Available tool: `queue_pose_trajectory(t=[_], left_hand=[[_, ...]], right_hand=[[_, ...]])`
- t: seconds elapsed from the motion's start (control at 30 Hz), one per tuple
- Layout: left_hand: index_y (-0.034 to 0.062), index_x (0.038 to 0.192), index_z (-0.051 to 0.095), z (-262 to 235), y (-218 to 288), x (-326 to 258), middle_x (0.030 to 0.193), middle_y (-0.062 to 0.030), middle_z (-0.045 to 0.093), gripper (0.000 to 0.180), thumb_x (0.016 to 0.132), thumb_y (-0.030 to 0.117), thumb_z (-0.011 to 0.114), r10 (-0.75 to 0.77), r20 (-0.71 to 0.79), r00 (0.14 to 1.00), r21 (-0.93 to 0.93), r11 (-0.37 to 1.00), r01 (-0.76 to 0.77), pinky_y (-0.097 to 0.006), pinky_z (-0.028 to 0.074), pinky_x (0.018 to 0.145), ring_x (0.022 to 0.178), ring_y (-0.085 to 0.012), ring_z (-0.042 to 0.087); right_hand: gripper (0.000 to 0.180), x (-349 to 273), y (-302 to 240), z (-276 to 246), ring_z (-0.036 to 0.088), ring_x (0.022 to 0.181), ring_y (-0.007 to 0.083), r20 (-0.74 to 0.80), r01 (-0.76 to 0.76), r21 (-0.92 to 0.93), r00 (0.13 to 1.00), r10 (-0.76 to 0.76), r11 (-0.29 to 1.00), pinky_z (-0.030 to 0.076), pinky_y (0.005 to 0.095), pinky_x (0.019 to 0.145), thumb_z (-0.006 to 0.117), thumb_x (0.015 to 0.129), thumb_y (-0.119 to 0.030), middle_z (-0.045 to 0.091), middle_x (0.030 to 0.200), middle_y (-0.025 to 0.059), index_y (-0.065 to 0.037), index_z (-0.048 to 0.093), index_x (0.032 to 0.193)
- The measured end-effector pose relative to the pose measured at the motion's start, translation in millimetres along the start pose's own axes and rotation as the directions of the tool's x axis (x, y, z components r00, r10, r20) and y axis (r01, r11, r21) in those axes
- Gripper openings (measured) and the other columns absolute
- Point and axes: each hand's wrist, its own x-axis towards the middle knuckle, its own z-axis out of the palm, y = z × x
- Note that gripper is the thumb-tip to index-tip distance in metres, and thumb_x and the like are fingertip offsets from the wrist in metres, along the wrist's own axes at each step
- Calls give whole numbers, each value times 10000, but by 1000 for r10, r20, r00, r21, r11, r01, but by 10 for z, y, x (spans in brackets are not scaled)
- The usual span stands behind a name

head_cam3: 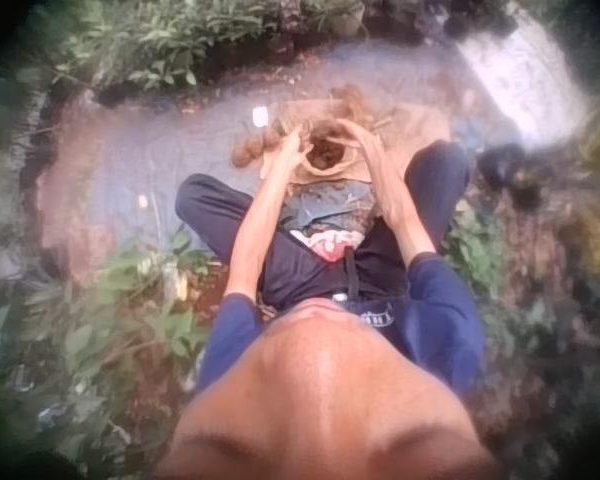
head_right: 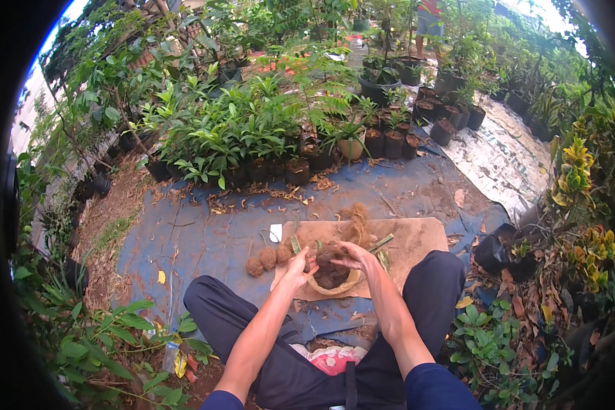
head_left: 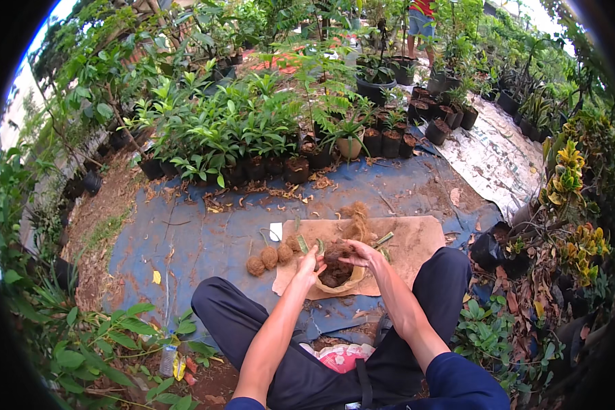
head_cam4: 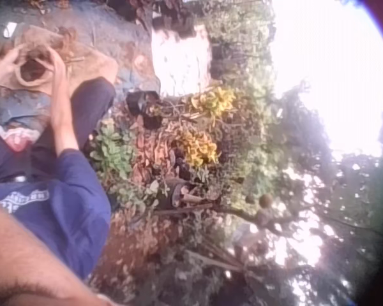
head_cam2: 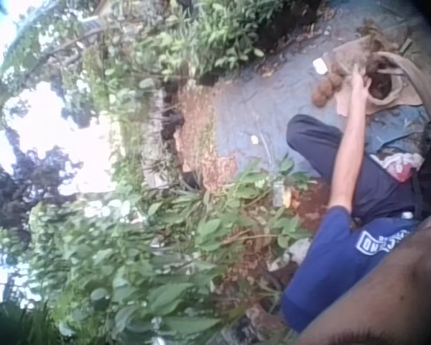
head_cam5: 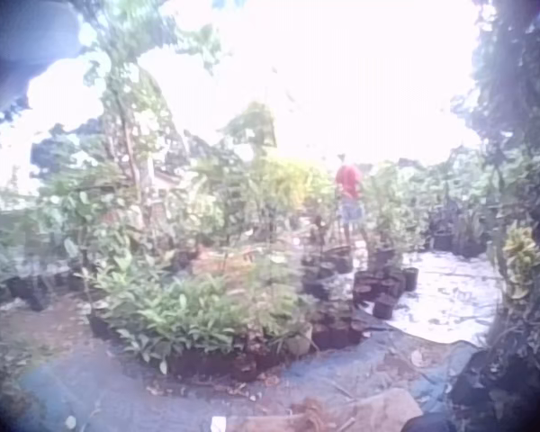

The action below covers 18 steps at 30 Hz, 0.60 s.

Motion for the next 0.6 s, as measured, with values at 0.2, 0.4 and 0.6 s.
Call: queue_pose_trajectory(t=[0.2,0.4,0.6], left_hand=[[108,1092,583,80,18,-48,1047,-55,651,314,832,192,739,122,261,958,-222,973,-63,-455,505,875,994,-197,614],[129,989,498,84,128,-84,966,-27,619,330,792,66,755,159,167,973,-240,964,-117,-475,501,865,944,-188,619],[126,952,458,104,209,-231,959,-41,603,323,805,58,737,167,127,978,-274,953,-127,-478,526,808,939,-215,619]], right_hand=[[438,-84,-265,427,522,1173,161,129,27,-150,992,-7,988,498,371,921,596,900,-141,547,1297,20,-95,520,1329],[424,-202,-472,625,535,1142,121,88,19,-262,996,4,965,498,338,870,590,907,-144,563,1271,-2,-110,525,1325],[413,-237,-417,546,535,1140,130,39,-1,-217,999,10,976,481,336,885,589,911,-153,569,1256,6,-122,527,1317]])
